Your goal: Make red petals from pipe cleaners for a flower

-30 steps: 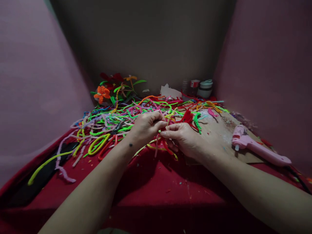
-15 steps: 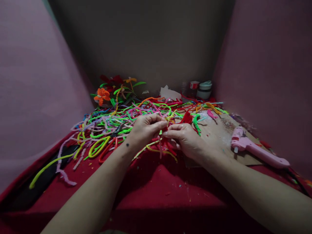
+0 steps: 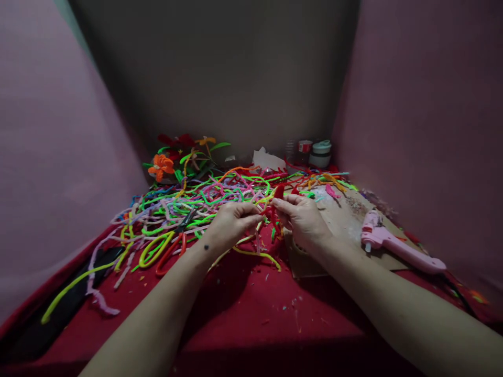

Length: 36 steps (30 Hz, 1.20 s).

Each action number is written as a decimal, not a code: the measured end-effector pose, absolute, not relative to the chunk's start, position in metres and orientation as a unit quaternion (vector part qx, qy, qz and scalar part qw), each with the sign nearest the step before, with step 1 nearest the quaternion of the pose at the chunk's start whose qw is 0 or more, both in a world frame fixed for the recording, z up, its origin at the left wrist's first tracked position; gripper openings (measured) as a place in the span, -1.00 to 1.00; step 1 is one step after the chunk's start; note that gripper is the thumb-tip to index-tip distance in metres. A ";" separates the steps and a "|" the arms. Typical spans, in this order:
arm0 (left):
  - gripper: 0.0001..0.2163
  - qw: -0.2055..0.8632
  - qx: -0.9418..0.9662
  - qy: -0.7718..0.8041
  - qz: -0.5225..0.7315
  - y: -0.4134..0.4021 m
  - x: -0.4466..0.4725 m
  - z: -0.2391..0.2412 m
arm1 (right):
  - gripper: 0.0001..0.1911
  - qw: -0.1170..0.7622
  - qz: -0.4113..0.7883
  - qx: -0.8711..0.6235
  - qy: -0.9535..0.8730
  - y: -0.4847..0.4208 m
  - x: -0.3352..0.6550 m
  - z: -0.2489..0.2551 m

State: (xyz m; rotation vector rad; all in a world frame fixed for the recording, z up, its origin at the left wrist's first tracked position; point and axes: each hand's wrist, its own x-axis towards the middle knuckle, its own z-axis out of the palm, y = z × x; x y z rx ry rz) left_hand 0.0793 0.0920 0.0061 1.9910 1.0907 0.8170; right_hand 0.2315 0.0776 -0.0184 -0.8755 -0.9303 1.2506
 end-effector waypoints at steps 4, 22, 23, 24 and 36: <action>-0.84 0.398 0.709 0.427 0.396 0.090 0.082 0.006 | -0.74 0.604 0.568 -0.377 -0.413 0.077 0.230 -0.020; -0.76 0.649 0.520 0.368 0.416 0.089 0.096 -0.014 | -0.73 0.621 0.616 -0.345 -0.340 0.079 0.227 -0.026; -0.76 0.646 0.529 0.374 0.403 0.088 0.098 -0.015 | -0.73 0.624 0.619 -0.334 -0.340 0.080 0.228 -0.027; -0.77 0.643 0.534 0.378 0.397 0.087 0.099 -0.016 | -0.74 0.624 0.624 -0.324 -0.341 0.080 0.228 -0.028; -0.83 0.587 0.583 0.402 0.392 0.089 0.091 -0.009 | -0.89 0.612 0.593 -0.335 -0.404 0.079 0.230 -0.026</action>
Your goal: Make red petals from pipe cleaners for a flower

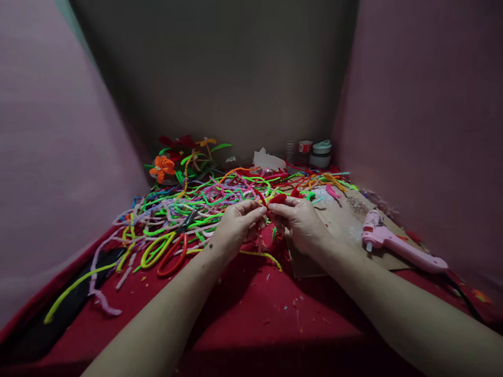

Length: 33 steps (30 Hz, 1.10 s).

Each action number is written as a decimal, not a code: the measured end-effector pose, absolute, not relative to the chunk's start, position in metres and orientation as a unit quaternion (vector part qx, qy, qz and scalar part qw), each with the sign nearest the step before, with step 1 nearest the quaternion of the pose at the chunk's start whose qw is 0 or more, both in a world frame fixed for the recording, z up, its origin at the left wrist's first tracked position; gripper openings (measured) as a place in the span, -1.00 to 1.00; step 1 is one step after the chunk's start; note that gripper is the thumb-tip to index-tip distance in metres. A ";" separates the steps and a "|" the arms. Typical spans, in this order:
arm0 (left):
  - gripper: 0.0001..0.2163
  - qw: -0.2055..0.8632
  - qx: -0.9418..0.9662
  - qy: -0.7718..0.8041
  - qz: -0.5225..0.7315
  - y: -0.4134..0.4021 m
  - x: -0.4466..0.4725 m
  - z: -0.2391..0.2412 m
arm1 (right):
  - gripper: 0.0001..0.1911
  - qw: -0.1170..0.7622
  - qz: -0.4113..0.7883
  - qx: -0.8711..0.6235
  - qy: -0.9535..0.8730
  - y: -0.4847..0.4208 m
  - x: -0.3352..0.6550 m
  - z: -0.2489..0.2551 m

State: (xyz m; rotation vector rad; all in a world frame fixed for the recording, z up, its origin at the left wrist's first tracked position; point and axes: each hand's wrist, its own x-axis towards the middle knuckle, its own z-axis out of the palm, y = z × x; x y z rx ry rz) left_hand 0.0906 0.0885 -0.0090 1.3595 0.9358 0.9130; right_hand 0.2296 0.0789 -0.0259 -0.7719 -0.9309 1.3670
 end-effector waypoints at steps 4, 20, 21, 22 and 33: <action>-0.85 0.519 0.614 0.425 0.415 0.087 0.095 -0.007 | -0.88 0.605 0.585 -0.352 -0.410 0.076 0.229 -0.026; -0.88 0.536 0.609 0.411 0.416 0.086 0.094 -0.012 | -0.90 0.653 0.477 -0.361 -0.465 0.080 0.231 -0.024; -0.87 0.531 0.610 0.415 0.416 0.085 0.095 -0.011 | -0.91 0.652 0.470 -0.368 -0.467 0.078 0.231 -0.022; -0.85 0.526 0.611 0.421 0.415 0.085 0.095 -0.011 | -0.92 0.647 0.467 -0.376 -0.470 0.077 0.231 -0.021; -0.80 0.519 0.614 0.438 0.403 0.083 0.094 -0.007 | -0.82 0.644 0.559 -0.325 -0.410 0.078 0.230 -0.022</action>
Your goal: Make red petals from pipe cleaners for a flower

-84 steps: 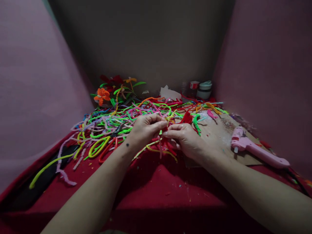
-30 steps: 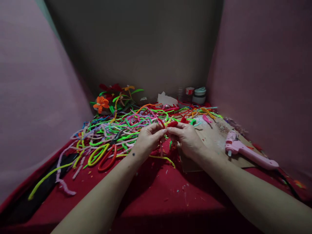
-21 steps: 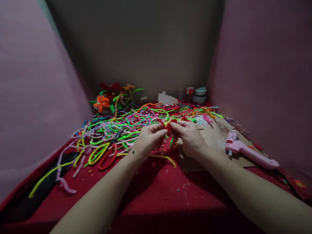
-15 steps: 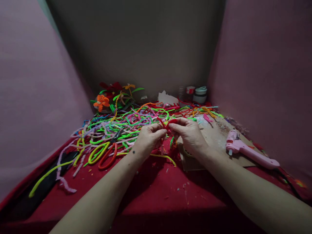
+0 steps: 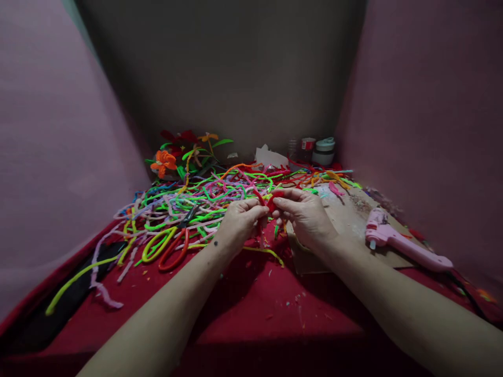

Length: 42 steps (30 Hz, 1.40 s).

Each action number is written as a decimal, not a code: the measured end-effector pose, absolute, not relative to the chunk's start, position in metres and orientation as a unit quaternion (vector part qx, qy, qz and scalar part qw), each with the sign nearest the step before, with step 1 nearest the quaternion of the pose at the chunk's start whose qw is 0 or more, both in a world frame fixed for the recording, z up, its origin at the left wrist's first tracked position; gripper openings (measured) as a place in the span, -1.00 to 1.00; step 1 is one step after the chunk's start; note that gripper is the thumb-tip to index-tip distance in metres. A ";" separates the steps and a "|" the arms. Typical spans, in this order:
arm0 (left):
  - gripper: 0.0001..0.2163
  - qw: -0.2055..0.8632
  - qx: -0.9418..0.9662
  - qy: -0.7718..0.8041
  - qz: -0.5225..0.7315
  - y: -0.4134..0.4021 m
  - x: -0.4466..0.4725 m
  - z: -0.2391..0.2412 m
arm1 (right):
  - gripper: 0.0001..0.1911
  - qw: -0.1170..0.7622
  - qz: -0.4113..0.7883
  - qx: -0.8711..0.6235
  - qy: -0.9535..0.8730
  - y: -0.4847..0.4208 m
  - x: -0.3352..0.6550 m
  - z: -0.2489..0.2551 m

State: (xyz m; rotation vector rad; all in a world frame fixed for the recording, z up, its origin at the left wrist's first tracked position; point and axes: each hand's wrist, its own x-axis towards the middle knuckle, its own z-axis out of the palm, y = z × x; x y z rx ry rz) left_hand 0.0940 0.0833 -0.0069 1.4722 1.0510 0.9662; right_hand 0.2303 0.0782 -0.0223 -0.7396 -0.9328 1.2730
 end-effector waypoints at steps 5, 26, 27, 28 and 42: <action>-0.78 0.494 0.620 0.431 0.431 0.084 0.095 -0.008 | -0.77 0.645 0.594 -0.282 -0.390 0.080 0.231 -0.023; -0.85 0.583 0.574 0.376 0.435 0.084 0.090 -0.006 | -0.83 0.619 0.600 -0.263 -0.432 0.078 0.230 -0.022; -0.85 0.585 0.573 0.375 0.434 0.084 0.090 -0.006 | -0.82 0.622 0.593 -0.265 -0.437 0.078 0.229 -0.023; -0.85 0.588 0.572 0.372 0.435 0.084 0.089 -0.006 | -0.82 0.624 0.587 -0.267 -0.440 0.078 0.229 -0.023; -0.84 0.628 0.544 0.373 0.414 0.084 0.089 -0.004 | -0.81 0.610 0.599 -0.261 -0.449 0.077 0.228 -0.027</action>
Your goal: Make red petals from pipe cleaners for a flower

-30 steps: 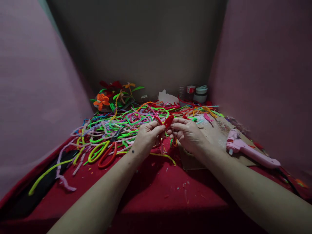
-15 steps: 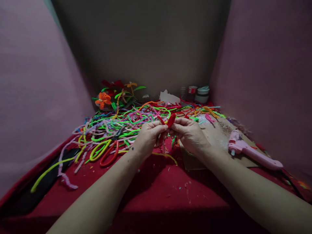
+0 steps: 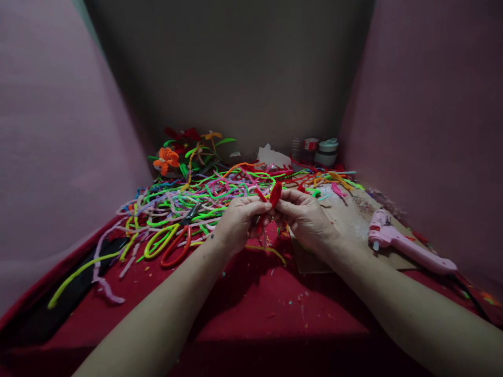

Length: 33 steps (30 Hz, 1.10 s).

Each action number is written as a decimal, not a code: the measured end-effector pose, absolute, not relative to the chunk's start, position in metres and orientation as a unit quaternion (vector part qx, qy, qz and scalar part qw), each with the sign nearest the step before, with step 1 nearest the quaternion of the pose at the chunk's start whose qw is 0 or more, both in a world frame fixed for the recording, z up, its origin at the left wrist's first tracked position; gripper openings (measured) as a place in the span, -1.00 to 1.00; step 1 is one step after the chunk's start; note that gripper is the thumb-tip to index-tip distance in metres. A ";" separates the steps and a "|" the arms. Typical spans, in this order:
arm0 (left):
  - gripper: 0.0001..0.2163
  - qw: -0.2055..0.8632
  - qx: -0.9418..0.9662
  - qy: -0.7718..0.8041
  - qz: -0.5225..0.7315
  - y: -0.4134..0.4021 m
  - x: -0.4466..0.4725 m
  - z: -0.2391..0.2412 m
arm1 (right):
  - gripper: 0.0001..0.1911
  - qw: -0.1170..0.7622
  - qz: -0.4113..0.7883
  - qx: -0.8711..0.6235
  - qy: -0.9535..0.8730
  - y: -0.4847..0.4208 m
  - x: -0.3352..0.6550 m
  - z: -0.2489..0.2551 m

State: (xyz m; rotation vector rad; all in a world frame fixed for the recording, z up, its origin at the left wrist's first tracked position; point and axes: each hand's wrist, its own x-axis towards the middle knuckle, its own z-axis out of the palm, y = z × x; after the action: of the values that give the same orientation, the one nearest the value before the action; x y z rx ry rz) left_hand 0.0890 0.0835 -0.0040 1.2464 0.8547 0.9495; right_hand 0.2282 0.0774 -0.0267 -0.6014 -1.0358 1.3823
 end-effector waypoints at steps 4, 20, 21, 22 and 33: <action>-0.84 0.636 0.549 0.361 0.404 0.082 0.089 -0.001 | -0.77 0.601 0.603 -0.257 -0.458 0.075 0.229 -0.023; -0.91 0.598 0.557 0.341 0.466 0.081 0.097 -0.011 | -0.77 0.603 0.604 -0.223 -0.470 0.081 0.225 -0.033; -0.91 0.575 0.567 0.357 0.469 0.080 0.098 -0.010 | -0.78 0.603 0.604 -0.222 -0.471 0.081 0.225 -0.034; -0.90 0.549 0.580 0.375 0.471 0.078 0.099 -0.008 | -0.79 0.604 0.603 -0.222 -0.472 0.082 0.225 -0.035; -0.94 0.508 0.567 0.404 0.506 0.074 0.104 -0.004 | -0.83 0.607 0.602 -0.203 -0.478 0.081 0.219 -0.037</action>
State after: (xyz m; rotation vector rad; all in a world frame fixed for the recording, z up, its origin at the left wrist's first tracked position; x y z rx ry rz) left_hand 0.1040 0.0737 -0.0041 1.3675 0.9740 1.2204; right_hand 0.2189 0.0809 -0.0374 -0.4680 -1.1040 1.3905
